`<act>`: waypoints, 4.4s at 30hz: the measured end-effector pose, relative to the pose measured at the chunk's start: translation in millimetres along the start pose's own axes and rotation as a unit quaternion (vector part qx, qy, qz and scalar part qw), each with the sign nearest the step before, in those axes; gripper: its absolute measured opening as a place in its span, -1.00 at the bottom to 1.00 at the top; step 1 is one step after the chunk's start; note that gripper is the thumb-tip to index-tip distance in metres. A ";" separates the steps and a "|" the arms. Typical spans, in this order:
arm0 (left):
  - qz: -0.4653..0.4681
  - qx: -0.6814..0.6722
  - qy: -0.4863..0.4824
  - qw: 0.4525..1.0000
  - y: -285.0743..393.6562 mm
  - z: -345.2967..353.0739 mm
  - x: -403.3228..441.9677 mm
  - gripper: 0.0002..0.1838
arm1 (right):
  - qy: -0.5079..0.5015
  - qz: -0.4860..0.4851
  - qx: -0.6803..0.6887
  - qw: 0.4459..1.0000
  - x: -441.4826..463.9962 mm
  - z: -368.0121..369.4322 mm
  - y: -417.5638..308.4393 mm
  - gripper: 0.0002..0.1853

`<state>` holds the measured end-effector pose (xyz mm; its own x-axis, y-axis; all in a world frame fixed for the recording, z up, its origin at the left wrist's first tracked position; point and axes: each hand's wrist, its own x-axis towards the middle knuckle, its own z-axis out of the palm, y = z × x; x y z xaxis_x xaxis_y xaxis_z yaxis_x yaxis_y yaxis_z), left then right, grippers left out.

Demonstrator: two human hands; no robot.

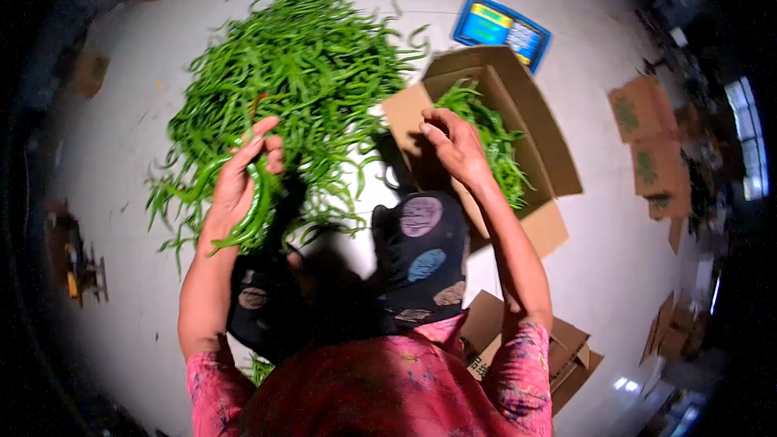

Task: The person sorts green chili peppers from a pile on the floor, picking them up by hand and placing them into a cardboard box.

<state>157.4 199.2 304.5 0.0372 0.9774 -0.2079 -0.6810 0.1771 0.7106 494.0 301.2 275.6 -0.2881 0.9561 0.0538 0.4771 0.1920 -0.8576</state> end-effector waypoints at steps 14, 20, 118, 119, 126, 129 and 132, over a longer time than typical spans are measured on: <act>0.030 -0.031 -0.051 0.998 11.4 13.0 -8.8 -0.53 | -0.424 0.143 0.427 0.786 -20.2 139.6 -134.7 -0.61; 0.011 0.098 -0.052 0.994 22.0 8.4 -15.1 -0.39 | -0.381 0.158 0.533 0.739 -20.9 154.5 -143.2 -0.61; -0.005 0.304 -0.164 0.938 -32.8 147.4 101.4 -0.55 | -0.083 -0.457 -0.173 0.869 -103.6 136.0 -82.1 -0.81; 0.013 0.350 -0.157 0.924 -35.5 162.6 100.5 -0.55 | -0.025 -0.473 -0.161 0.866 -105.2 133.6 -79.6 -0.81; 0.223 0.469 -0.292 0.803 -74.5 250.3 112.8 -0.52 | 0.114 -0.527 -0.237 0.808 -106.5 99.0 -71.3 -0.60; 0.343 0.563 -0.430 0.617 -118.5 262.8 129.1 -0.45 | 0.063 -0.508 -0.216 0.832 -111.5 108.9 -70.1 -0.63; 0.318 0.673 -0.466 0.479 -168.4 240.2 133.3 -0.44 | 0.079 -0.522 -0.229 0.818 -111.4 106.6 -64.4 -0.62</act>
<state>452.8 327.3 318.6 0.8724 0.3988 0.2827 0.2926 -0.8893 0.3516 406.8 158.8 270.3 -0.6430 0.2269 0.7314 0.3104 0.9503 -0.0219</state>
